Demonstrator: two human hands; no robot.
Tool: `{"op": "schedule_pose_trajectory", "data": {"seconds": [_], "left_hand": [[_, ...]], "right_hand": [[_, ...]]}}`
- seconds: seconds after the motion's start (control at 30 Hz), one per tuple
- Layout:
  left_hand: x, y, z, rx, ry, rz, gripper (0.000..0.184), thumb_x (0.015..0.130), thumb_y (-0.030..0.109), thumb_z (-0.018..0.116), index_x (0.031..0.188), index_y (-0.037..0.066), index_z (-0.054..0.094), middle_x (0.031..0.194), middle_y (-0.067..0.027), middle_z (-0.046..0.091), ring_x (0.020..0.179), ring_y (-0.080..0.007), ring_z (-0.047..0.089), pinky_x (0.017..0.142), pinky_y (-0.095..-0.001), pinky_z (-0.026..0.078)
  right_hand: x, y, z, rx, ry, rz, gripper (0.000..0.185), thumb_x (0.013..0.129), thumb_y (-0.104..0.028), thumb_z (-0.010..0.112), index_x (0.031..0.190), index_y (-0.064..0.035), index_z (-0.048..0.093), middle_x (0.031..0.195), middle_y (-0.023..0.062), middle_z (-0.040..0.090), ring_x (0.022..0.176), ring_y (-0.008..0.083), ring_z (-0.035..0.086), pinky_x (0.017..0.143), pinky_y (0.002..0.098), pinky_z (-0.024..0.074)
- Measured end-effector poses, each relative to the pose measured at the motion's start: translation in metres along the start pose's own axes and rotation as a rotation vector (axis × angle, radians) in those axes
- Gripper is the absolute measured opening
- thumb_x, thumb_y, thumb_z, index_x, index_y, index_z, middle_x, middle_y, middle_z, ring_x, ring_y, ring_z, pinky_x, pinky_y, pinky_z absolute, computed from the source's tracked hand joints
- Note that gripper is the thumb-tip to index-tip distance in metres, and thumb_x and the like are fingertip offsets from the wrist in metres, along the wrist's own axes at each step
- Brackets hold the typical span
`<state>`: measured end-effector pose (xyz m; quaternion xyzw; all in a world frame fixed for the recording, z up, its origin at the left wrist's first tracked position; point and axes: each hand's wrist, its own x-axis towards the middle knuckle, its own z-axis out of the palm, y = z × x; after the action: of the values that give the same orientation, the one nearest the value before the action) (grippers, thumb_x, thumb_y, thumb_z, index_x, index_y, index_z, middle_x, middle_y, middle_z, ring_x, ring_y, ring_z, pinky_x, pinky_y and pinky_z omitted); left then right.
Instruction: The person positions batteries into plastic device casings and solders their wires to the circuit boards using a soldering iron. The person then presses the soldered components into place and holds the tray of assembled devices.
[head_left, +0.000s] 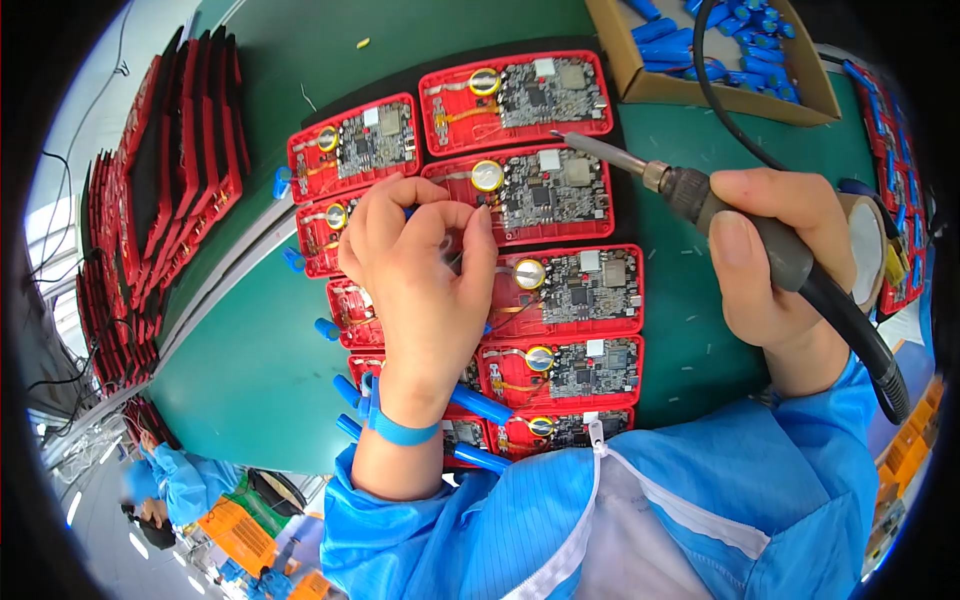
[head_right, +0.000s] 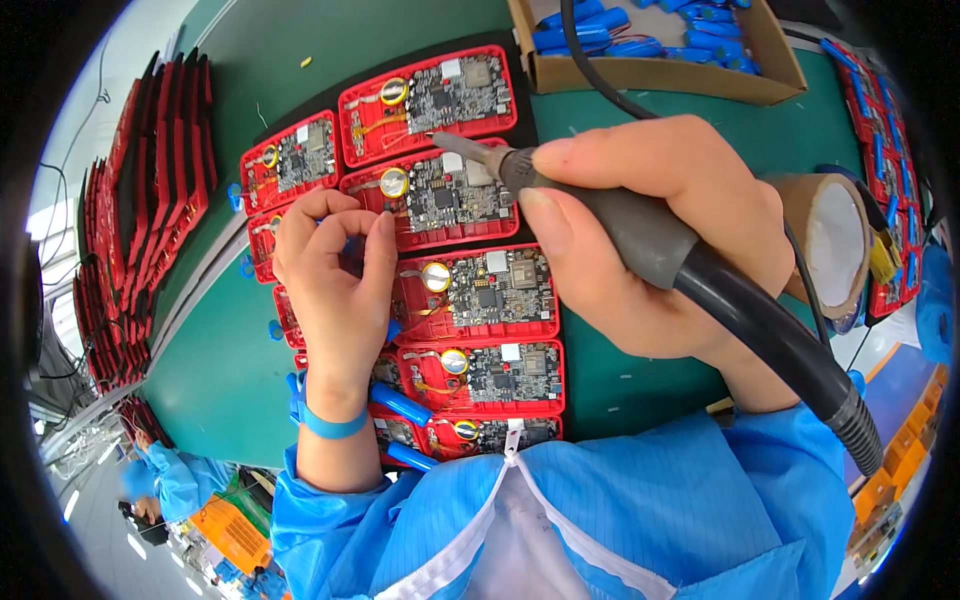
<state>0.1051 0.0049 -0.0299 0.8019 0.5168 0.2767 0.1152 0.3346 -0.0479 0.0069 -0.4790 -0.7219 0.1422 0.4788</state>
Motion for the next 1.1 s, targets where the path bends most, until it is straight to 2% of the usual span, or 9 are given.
{"op": "schedule_pose_trajectory", "data": {"seconds": [0.07,0.13,0.4,0.43,0.67,0.8,0.87,0.97,1.1], "left_hand": [[0.000,0.001,-0.001,0.019,0.003,-0.003,0.008,0.071,0.011,0.069,0.073,0.010,0.061,0.092,-0.0028,0.053,0.099,-0.0233,0.047,0.087,-0.0386,0.026],[0.000,0.004,-0.004,-0.002,0.005,0.009,0.008,0.072,0.012,0.069,0.074,0.010,0.062,0.094,-0.0028,0.053,0.101,-0.0236,0.047,0.088,-0.0390,0.026],[-0.002,0.009,-0.013,0.060,-0.029,0.066,0.015,0.069,0.015,0.073,0.079,0.010,0.064,0.100,-0.0040,0.057,0.102,-0.0242,0.050,0.088,-0.0395,0.031],[0.000,0.013,-0.014,0.101,0.023,0.136,0.015,0.067,0.008,0.073,0.079,0.005,0.064,0.093,-0.0075,0.059,0.092,-0.0254,0.055,0.082,-0.0357,0.041],[-0.006,0.019,-0.018,0.115,-0.029,0.079,0.016,0.070,0.011,0.072,0.082,0.006,0.064,0.098,-0.0070,0.059,0.096,-0.0250,0.053,0.085,-0.0360,0.040],[-0.008,0.021,-0.017,0.088,-0.031,0.033,0.026,0.069,0.009,0.072,0.092,0.004,0.061,0.098,-0.0095,0.059,0.094,-0.0262,0.054,0.085,-0.0364,0.040],[-0.010,0.024,-0.018,0.057,-0.011,-0.025,0.029,0.070,0.007,0.072,0.095,0.003,0.059,0.098,-0.0104,0.059,0.093,-0.0267,0.054,0.085,-0.0366,0.040],[-0.013,0.037,-0.027,0.139,0.034,0.247,0.032,0.070,0.005,0.070,0.099,0.002,0.056,0.099,-0.0125,0.060,0.093,-0.0292,0.055,0.084,-0.0370,0.041],[-0.031,0.054,-0.029,0.204,-0.183,0.313,0.040,0.070,0.013,0.071,0.106,0.007,0.055,0.116,-0.0090,0.055,0.109,-0.0260,0.049,0.096,-0.0418,0.028]], "right_hand": [[-0.002,-0.003,-0.009,-0.022,0.039,-0.004,0.020,0.081,-0.003,0.056,0.099,0.0026,0.053,0.075,0.0094,0.056,0.056,0.0093,0.049,0.052,0.0220,0.0382],[-0.009,-0.006,-0.020,-0.132,0.136,-0.098,0.022,0.068,-0.002,0.071,0.088,0.0000,0.063,0.071,0.0100,0.063,0.055,0.0174,0.060,0.049,0.0251,0.0452],[-0.071,-0.027,-0.093,-0.493,0.060,-0.322,0.029,0.064,0.000,0.070,0.091,0.0023,0.058,0.053,0.0039,0.049,0.040,0.0151,0.045,0.036,0.0272,0.0287],[-0.078,-0.031,-0.100,-0.557,0.090,-0.308,0.031,0.064,0.000,0.070,0.093,0.0009,0.058,0.054,0.0042,0.050,0.040,0.0157,0.045,0.037,0.0276,0.0297],[-0.109,-0.046,-0.129,-0.696,0.238,-0.117,0.023,0.072,-0.003,0.064,0.094,-0.0037,0.057,0.060,0.0086,0.055,0.047,0.0205,0.048,0.045,0.0319,0.0329],[-0.120,-0.038,-0.121,-0.805,0.321,-0.039,0.018,0.069,-0.002,0.067,0.086,-0.0011,0.060,0.067,0.0103,0.060,0.055,0.0238,0.058,0.053,0.0314,0.0437],[-0.120,-0.035,-0.124,-0.562,0.301,0.153,0.017,0.068,-0.001,0.070,0.083,0.0009,0.062,0.075,0.0123,0.066,0.064,0.0218,0.065,0.058,0.0276,0.0507],[-0.123,-0.037,-0.119,-0.537,0.450,0.136,0.017,0.069,-0.002,0.069,0.085,0.0018,0.063,0.076,0.0126,0.066,0.063,0.0216,0.064,0.057,0.0291,0.0496],[-0.120,-0.038,-0.116,-0.486,0.251,0.002,0.021,0.067,-0.002,0.070,0.086,0.0023,0.063,0.076,0.0150,0.065,0.054,0.0227,0.056,0.053,0.0316,0.0434]]}}
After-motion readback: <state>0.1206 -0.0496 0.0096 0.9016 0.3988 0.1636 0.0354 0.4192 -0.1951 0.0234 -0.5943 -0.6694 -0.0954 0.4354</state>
